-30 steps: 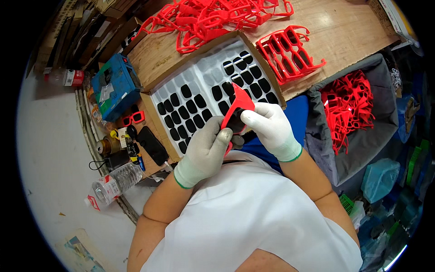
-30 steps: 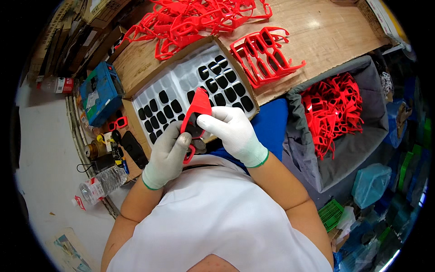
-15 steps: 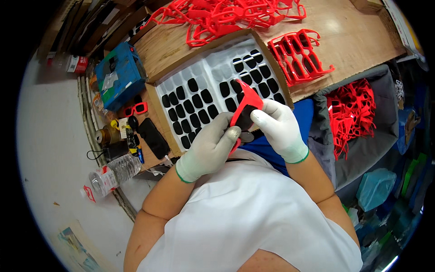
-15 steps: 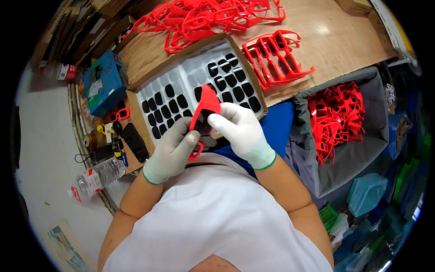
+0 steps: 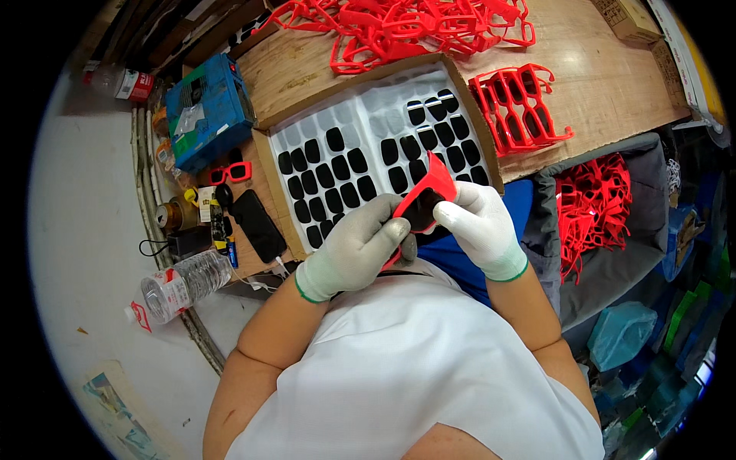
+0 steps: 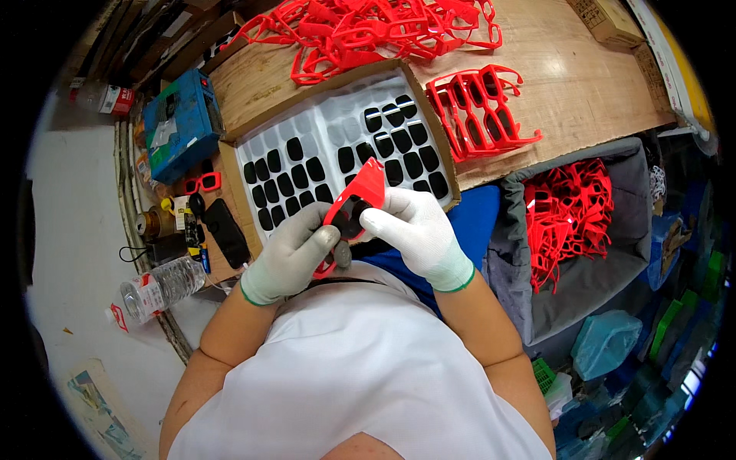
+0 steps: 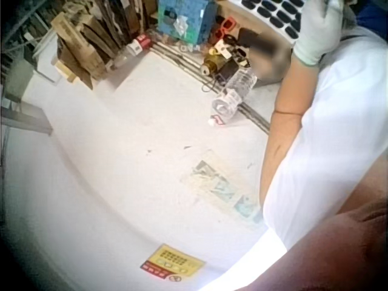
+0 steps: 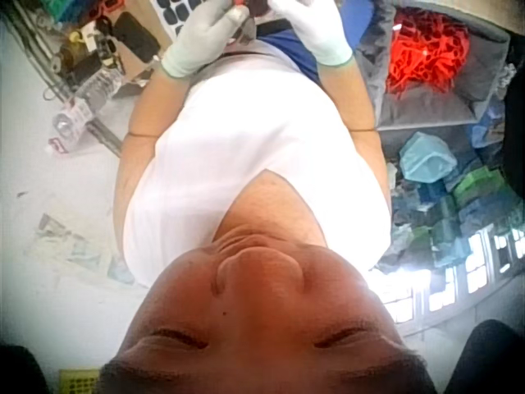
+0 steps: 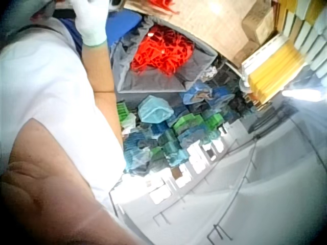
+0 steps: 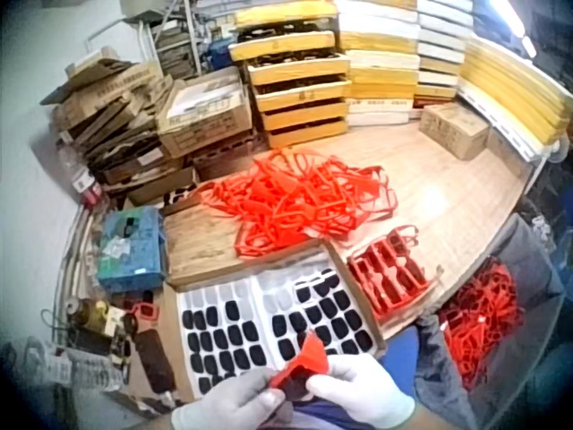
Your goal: The person inserts black lenses into red plastic frames one at a time. They pick up a frame, press a lens into each side, and place the completed pair on the table. The process repeats with multiple frames and lenses.
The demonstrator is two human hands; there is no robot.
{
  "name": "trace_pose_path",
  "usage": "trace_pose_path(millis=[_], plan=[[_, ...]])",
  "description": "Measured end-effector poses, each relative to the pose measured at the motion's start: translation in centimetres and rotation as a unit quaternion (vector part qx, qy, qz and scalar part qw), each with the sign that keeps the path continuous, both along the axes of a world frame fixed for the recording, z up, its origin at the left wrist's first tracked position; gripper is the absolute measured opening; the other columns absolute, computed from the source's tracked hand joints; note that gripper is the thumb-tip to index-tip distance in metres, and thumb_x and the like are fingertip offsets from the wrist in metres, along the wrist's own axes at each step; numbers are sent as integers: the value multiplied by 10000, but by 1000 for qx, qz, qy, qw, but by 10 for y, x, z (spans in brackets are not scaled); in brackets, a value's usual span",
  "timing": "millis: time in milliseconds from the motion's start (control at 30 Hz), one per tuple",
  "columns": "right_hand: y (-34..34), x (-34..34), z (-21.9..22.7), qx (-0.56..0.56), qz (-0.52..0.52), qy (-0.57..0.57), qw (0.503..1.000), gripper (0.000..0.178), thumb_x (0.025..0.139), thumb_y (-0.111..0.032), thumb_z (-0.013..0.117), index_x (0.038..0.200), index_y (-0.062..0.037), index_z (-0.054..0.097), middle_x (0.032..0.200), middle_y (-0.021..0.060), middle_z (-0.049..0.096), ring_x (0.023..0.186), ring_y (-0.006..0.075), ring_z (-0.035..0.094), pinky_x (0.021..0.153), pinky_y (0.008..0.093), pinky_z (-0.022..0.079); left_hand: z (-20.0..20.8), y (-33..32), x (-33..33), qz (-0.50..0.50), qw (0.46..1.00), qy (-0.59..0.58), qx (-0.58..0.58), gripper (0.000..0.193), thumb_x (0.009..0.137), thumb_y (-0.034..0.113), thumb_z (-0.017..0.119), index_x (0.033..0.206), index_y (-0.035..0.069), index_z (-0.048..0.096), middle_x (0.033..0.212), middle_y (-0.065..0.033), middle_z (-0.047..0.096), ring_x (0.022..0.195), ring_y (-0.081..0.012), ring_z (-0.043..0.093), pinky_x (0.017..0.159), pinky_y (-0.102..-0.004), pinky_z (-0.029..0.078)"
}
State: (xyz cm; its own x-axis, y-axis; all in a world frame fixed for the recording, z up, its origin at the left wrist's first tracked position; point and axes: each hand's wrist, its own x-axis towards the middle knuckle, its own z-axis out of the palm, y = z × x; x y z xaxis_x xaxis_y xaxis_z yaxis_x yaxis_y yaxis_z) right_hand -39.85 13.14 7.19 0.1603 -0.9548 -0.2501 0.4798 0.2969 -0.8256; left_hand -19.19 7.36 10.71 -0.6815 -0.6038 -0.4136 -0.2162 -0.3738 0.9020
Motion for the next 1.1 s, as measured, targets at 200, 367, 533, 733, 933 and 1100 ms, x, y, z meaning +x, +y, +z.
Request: trace_pose_path(millis=[200, 367, 533, 733, 933, 1100], plan=[[0, 3, -6, -7, -14, 9, 1000, 265, 947, -155, 647, 1097, 59, 690, 1025, 95, 712, 940, 126, 647, 874, 290, 516, 0, 1, -3, 9, 1000, -12, -7, 277, 1041, 233, 469, 1085, -24, 562, 763, -55, 623, 698, -111, 591, 684, -272, 500], [-2, 5, -8, -4, -23, 13, 1000, 285, 940, -172, 641, 1098, 60, 685, 1010, 92, 715, 934, 125, 647, 865, 289, 515, -6, 4, -4, -1, 996, -52, -73, 289, 1050, 247, 447, 1077, -23, 547, 739, -50, 610, 672, -109, 576, 666, -276, 496], [-3, 6, -6, 21, -17, -14, 1000, 283, 926, -174, 629, 1082, 55, 687, 1003, 83, 714, 927, 124, 647, 861, 287, 515, -12, 3, -2, -18, 997, -29, -72, 290, 1055, 245, 433, 1086, -22, 539, 739, -49, 606, 670, -112, 572, 664, -282, 497], [0, 5, -12, 1, -4, -24, 1000, 279, 916, -174, 642, 1071, 51, 693, 997, 83, 714, 925, 127, 648, 862, 290, 514, -6, 4, 1, -40, 995, -27, -93, 280, 1051, 219, 431, 1105, -35, 534, 747, -57, 611, 696, -116, 589, 681, -282, 500], [-1, 12, -3, -10, -26, 27, 999, 262, 954, -162, 611, 1083, 51, 691, 1001, 82, 715, 935, 124, 645, 864, 293, 511, -5, 7, -1, -5, 990, -39, -133, 272, 1049, 200, 427, 1103, -38, 548, 708, -58, 612, 640, -118, 593, 632, -281, 505], [1, 15, 5, -47, -27, 78, 996, 245, 973, -150, 595, 1093, 44, 687, 1000, 84, 714, 935, 114, 640, 857, 288, 508, -5, 15, 1, 39, 984, -54, -166, 296, 1050, 219, 433, 1101, -42, 563, 682, -53, 616, 602, -114, 597, 587, -277, 502]])
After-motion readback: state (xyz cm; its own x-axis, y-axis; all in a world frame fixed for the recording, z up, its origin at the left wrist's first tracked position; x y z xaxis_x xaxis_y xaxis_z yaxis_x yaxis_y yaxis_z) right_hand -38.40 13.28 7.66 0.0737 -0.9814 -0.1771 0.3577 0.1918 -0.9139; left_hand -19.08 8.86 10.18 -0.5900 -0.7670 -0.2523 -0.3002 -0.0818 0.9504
